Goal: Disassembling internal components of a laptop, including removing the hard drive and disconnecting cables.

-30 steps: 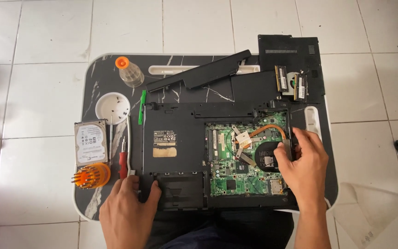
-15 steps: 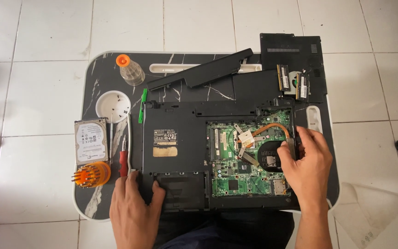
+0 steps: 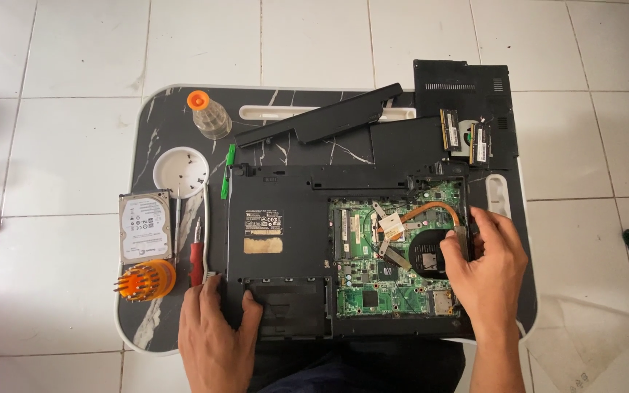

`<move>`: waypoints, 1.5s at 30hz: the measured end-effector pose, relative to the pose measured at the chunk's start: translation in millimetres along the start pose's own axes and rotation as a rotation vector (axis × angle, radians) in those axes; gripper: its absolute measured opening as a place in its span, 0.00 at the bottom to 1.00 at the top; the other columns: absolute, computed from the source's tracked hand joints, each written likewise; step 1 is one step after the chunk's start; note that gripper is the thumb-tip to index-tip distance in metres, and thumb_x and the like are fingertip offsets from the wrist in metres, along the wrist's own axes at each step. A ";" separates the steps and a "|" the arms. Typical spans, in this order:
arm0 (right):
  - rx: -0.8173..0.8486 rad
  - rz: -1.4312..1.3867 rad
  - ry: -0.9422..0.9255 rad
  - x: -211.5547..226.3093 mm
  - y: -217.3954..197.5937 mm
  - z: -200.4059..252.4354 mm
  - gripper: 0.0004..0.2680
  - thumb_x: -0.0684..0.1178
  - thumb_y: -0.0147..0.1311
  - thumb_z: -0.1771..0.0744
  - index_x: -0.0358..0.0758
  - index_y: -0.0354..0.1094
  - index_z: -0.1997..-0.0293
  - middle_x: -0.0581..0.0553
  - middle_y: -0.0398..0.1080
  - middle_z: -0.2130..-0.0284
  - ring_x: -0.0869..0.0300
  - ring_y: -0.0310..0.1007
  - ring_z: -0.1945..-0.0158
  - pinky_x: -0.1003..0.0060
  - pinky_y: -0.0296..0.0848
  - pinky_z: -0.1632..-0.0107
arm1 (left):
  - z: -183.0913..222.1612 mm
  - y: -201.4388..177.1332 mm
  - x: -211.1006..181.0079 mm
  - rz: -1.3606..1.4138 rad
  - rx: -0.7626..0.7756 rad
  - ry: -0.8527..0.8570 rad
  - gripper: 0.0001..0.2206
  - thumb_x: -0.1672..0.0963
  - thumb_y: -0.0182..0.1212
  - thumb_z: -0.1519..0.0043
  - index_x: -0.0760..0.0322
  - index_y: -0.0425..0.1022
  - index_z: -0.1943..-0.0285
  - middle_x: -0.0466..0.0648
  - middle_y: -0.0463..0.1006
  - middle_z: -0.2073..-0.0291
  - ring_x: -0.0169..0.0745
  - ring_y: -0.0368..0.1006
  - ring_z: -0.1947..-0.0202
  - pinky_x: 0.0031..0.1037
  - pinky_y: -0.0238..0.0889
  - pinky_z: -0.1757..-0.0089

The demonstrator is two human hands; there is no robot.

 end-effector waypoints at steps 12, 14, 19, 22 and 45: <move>-0.033 0.010 -0.031 -1.8 1.2 1.4 0.15 0.39 0.60 0.35 0.20 0.74 0.44 0.35 0.73 0.54 0.53 0.67 0.71 0.56 0.69 0.63 | -8.4 -26.2 -13.7 -0.053 -0.083 0.034 0.22 0.52 0.65 0.44 0.68 0.74 0.43 0.54 0.73 0.56 0.57 0.72 0.54 0.44 0.68 0.56; -0.010 0.012 -0.019 -0.9 -1.6 1.7 0.15 0.39 0.60 0.36 0.20 0.74 0.44 0.35 0.73 0.53 0.53 0.67 0.70 0.55 0.70 0.63 | -6.2 -22.8 -11.0 -0.049 -0.068 0.036 0.22 0.52 0.66 0.43 0.67 0.73 0.43 0.53 0.73 0.55 0.58 0.73 0.54 0.44 0.67 0.55; 0.026 0.005 0.020 4.5 -6.5 -3.3 0.16 0.40 0.60 0.36 0.20 0.74 0.44 0.35 0.73 0.52 0.54 0.67 0.70 0.56 0.72 0.62 | -6.4 -20.5 -8.2 -0.013 -0.010 -0.024 0.22 0.51 0.66 0.44 0.66 0.73 0.43 0.52 0.74 0.53 0.60 0.72 0.51 0.46 0.66 0.53; 0.045 -0.007 0.049 6.1 -9.1 -5.9 0.16 0.41 0.60 0.36 0.21 0.74 0.43 0.36 0.72 0.53 0.54 0.68 0.69 0.56 0.72 0.61 | -7.8 -20.6 -8.3 0.005 0.020 -0.025 0.21 0.51 0.65 0.44 0.66 0.73 0.44 0.52 0.74 0.54 0.59 0.72 0.51 0.46 0.65 0.52; 0.086 -0.105 0.113 5.2 -18.7 -6.8 0.15 0.43 0.61 0.34 0.26 0.73 0.42 0.40 0.71 0.53 0.57 0.66 0.67 0.60 0.71 0.59 | -5.9 -20.7 -6.9 -0.025 0.065 -0.083 0.20 0.50 0.64 0.43 0.65 0.73 0.46 0.48 0.74 0.54 0.53 0.74 0.54 0.44 0.67 0.59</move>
Point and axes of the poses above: each hand's wrist, its own z-axis away from the middle knuckle, its own y-axis out of the palm, x = y × z, the point moved 5 cm from there along -z, towards the middle knuckle
